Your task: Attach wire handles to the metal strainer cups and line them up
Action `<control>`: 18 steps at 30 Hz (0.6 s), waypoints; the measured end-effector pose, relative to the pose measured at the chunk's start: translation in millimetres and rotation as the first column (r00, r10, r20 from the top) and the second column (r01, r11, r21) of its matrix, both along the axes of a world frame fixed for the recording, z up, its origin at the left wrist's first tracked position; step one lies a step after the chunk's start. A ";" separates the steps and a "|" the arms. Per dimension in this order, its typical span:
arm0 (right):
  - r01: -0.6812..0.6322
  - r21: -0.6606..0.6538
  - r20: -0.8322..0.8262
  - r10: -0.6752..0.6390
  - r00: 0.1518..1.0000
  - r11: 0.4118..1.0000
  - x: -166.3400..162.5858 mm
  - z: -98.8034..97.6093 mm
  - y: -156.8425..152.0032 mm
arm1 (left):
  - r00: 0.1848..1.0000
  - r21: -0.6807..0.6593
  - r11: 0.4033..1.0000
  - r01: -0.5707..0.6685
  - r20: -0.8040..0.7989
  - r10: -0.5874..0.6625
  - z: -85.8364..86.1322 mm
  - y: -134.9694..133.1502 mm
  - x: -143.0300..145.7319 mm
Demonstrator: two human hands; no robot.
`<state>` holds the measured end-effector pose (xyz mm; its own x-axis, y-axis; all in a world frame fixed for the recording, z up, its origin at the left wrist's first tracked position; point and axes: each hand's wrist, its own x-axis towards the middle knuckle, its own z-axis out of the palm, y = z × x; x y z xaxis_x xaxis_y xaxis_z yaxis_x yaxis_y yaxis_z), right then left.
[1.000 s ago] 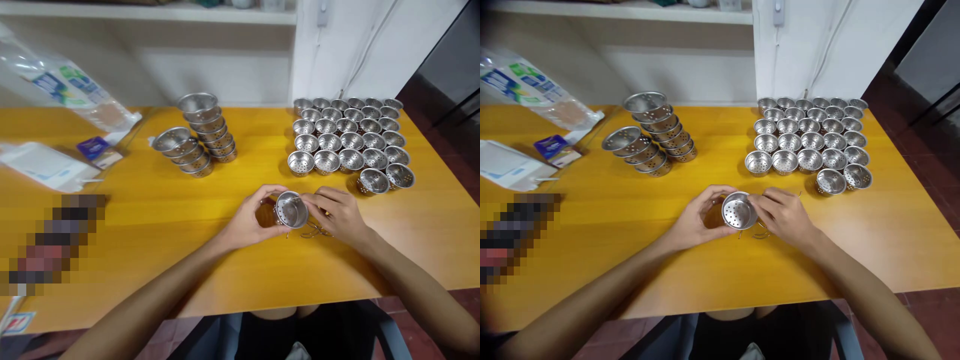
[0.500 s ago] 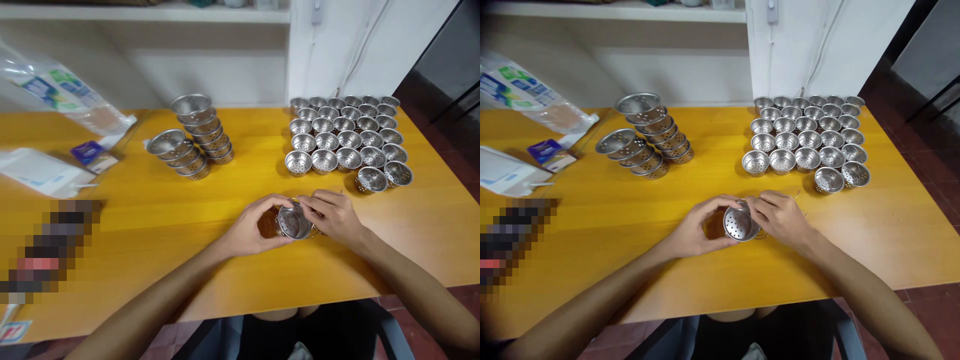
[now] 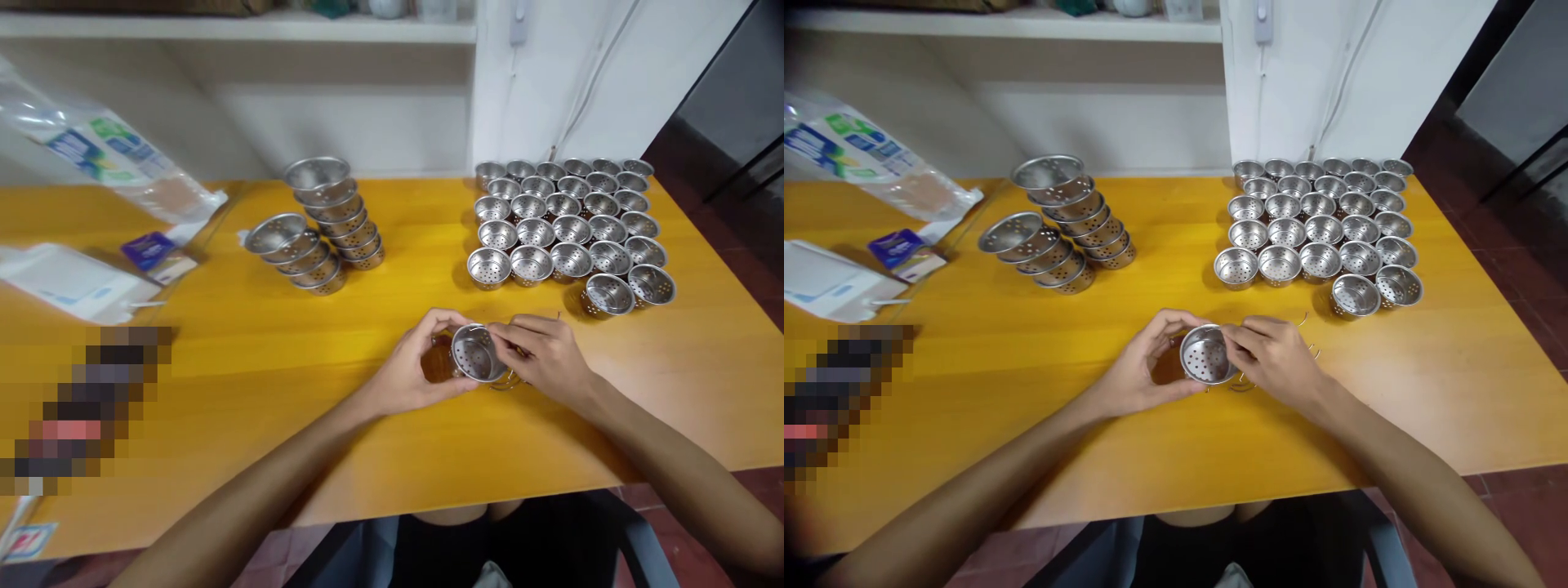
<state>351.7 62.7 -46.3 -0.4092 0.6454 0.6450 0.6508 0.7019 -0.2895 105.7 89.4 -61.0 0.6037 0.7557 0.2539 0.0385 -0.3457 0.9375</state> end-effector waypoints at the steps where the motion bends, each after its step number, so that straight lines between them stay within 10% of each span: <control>1: 0.003 -0.007 0.000 -0.003 1.000 1.000 0.1 -0.5 -0.2 | 1.000 0.006 1.000 -0.003 -0.007 0.003 0.3 0.2 -0.1; 18: -0.005 -0.098 -0.129 -0.008 0.992 0.995 -9.2 -2.2 -2.9 | 0.989 0.283 0.956 0.075 -0.143 -0.035 9.8 0.9 1.6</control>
<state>342.5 59.8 -48.4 -0.3254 0.7085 0.6262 0.6045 0.6651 -0.4383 107.3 90.3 -51.2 0.6858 0.6277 0.3685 0.1308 -0.6043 0.7860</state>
